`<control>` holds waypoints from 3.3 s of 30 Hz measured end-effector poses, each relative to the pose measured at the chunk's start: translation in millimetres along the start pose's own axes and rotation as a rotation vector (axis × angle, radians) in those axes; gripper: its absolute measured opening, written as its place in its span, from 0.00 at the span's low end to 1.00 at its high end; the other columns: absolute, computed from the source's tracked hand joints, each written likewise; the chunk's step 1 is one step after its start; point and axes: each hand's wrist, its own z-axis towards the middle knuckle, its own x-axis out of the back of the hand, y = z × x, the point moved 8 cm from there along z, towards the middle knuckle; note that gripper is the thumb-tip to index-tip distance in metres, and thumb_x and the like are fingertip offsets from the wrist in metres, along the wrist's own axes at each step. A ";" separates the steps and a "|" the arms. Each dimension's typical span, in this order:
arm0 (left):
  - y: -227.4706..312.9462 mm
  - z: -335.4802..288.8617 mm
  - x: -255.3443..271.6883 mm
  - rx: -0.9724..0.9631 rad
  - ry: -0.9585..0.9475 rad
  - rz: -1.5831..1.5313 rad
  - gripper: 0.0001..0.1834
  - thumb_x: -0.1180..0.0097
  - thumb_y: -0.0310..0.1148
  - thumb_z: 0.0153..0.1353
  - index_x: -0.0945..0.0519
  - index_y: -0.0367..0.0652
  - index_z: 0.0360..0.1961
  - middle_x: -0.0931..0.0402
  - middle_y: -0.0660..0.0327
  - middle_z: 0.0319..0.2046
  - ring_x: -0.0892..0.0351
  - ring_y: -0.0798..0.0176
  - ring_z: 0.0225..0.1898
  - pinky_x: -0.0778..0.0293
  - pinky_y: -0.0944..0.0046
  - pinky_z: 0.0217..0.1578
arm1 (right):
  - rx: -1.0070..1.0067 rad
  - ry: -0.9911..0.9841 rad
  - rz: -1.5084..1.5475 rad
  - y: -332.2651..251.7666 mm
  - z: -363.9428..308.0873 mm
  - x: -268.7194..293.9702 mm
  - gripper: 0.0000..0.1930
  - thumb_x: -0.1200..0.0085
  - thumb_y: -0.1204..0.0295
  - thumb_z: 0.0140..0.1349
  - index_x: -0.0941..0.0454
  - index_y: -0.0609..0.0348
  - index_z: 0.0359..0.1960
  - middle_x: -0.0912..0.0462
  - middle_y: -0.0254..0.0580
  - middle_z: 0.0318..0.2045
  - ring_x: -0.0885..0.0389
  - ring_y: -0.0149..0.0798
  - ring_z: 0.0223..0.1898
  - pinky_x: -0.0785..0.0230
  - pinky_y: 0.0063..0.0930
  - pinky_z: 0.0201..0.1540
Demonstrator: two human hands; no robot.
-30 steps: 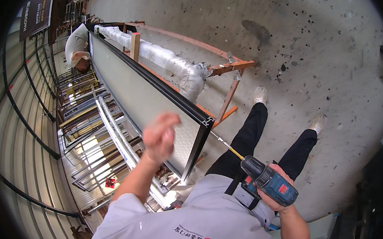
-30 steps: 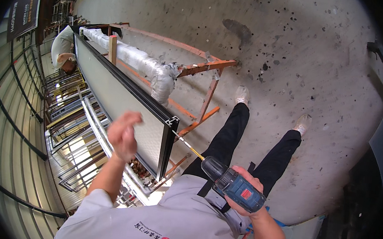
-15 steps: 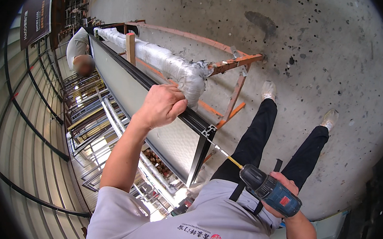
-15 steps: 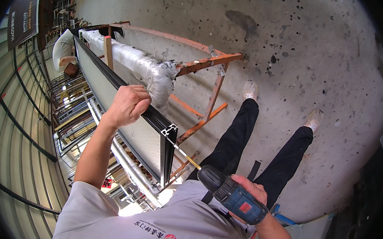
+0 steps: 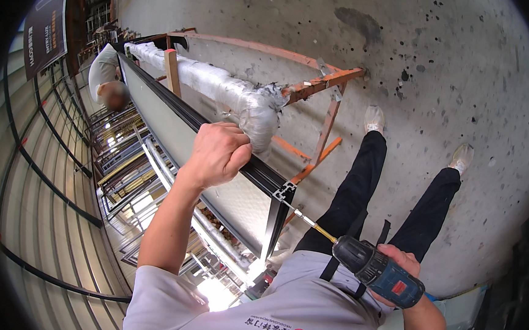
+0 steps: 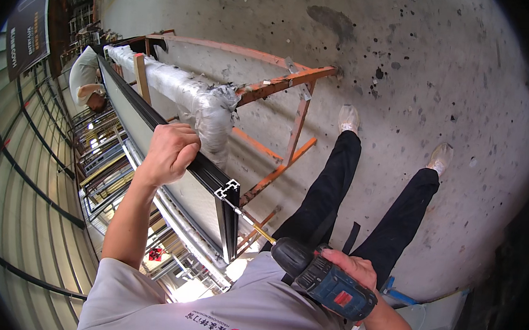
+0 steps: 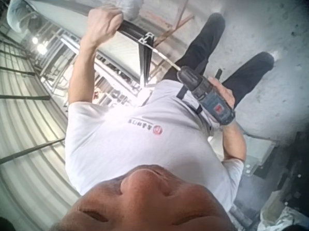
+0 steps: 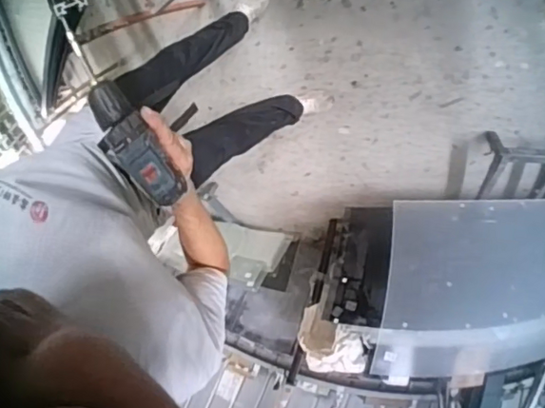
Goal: The person picks up a power drill to fasten a screw into the corner of a metal frame, then uses a tape measure and a rubber mallet to check the dimensions and alignment of the frame components on a work table before retrieving a long metal rail to add to the assembly.
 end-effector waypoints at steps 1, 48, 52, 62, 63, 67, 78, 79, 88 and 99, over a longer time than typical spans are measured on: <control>0.4 -0.1 -0.5 -0.001 0.002 -0.006 0.15 0.58 0.37 0.53 0.35 0.39 0.15 0.35 0.52 0.17 0.32 0.46 0.26 0.34 0.52 0.30 | 0.048 -0.001 -0.050 -5.5 4.1 -0.2 0.28 0.32 0.68 0.51 0.25 0.72 0.51 0.14 0.50 0.36 0.12 0.39 0.32 0.22 0.24 0.39; 9.6 7.1 1.7 -0.051 0.128 -0.065 0.10 0.50 0.31 0.45 0.34 0.43 0.12 0.34 0.57 0.14 0.31 0.50 0.19 0.32 0.55 0.25 | 0.247 -0.240 -0.098 -21.7 63.7 -14.2 0.17 0.42 0.73 0.56 0.20 0.57 0.49 0.16 0.43 0.32 0.17 0.39 0.26 0.26 0.28 0.29; 9.2 5.0 1.8 -0.046 0.133 -0.052 0.10 0.50 0.31 0.45 0.33 0.44 0.12 0.34 0.57 0.14 0.31 0.50 0.19 0.32 0.55 0.25 | 0.298 -0.286 -0.218 -26.2 66.0 -16.4 0.17 0.43 0.73 0.57 0.20 0.55 0.50 0.16 0.41 0.32 0.18 0.38 0.25 0.28 0.27 0.26; 7.9 4.1 1.5 -0.047 0.160 -0.032 0.11 0.50 0.32 0.46 0.33 0.43 0.12 0.33 0.56 0.14 0.30 0.50 0.19 0.32 0.54 0.24 | 0.443 -0.445 -0.531 -48.8 76.6 -15.9 0.20 0.43 0.72 0.54 0.20 0.53 0.52 0.16 0.38 0.35 0.20 0.36 0.24 0.30 0.27 0.26; 9.6 2.1 3.4 -0.047 0.161 -0.032 0.11 0.50 0.32 0.46 0.32 0.43 0.12 0.33 0.56 0.14 0.30 0.50 0.19 0.31 0.54 0.24 | 0.402 -0.374 -0.393 -44.2 76.0 -14.2 0.20 0.42 0.73 0.54 0.20 0.55 0.51 0.16 0.40 0.36 0.19 0.37 0.25 0.30 0.28 0.26; 10.1 -3.0 -1.4 -0.027 0.126 0.006 0.12 0.49 0.35 0.48 0.31 0.44 0.12 0.31 0.55 0.15 0.29 0.49 0.22 0.31 0.53 0.26 | 0.390 -0.267 -0.256 -33.3 63.5 -19.8 0.22 0.39 0.73 0.52 0.22 0.60 0.51 0.16 0.45 0.37 0.18 0.43 0.29 0.28 0.33 0.31; -85.1 -201.2 -57.3 0.998 0.656 -0.330 0.07 0.43 0.28 0.61 0.18 0.33 0.34 0.20 0.59 0.27 0.25 0.67 0.29 0.28 0.65 0.33 | 0.393 -0.272 -0.505 -55.6 20.8 4.6 0.29 0.36 0.73 0.48 0.27 0.61 0.56 0.18 0.48 0.32 0.21 0.46 0.27 0.31 0.37 0.30; -94.2 -225.9 -89.9 1.051 0.570 -0.342 0.08 0.43 0.29 0.61 0.18 0.33 0.34 0.20 0.57 0.26 0.25 0.66 0.28 0.28 0.65 0.34 | 0.370 -0.284 -0.507 -61.2 16.0 3.4 0.31 0.38 0.78 0.51 0.32 0.60 0.60 0.20 0.44 0.29 0.22 0.44 0.24 0.31 0.34 0.28; -90.2 -221.1 -126.3 0.969 0.353 -0.124 0.12 0.43 0.34 0.56 0.23 0.33 0.23 0.29 0.44 0.19 0.25 0.47 0.21 0.30 0.53 0.27 | 0.337 -0.196 -0.422 -57.1 -11.6 2.7 0.29 0.36 0.73 0.49 0.28 0.65 0.55 0.19 0.49 0.30 0.20 0.47 0.26 0.28 0.37 0.31; -53.0 -184.7 -116.0 0.618 0.010 0.345 0.05 0.47 0.30 0.54 0.26 0.38 0.27 0.23 0.50 0.23 0.20 0.47 0.27 0.23 0.50 0.30 | 0.325 -0.208 -0.349 -55.6 -10.9 -4.2 0.27 0.37 0.71 0.49 0.26 0.68 0.52 0.20 0.50 0.29 0.19 0.48 0.28 0.27 0.37 0.33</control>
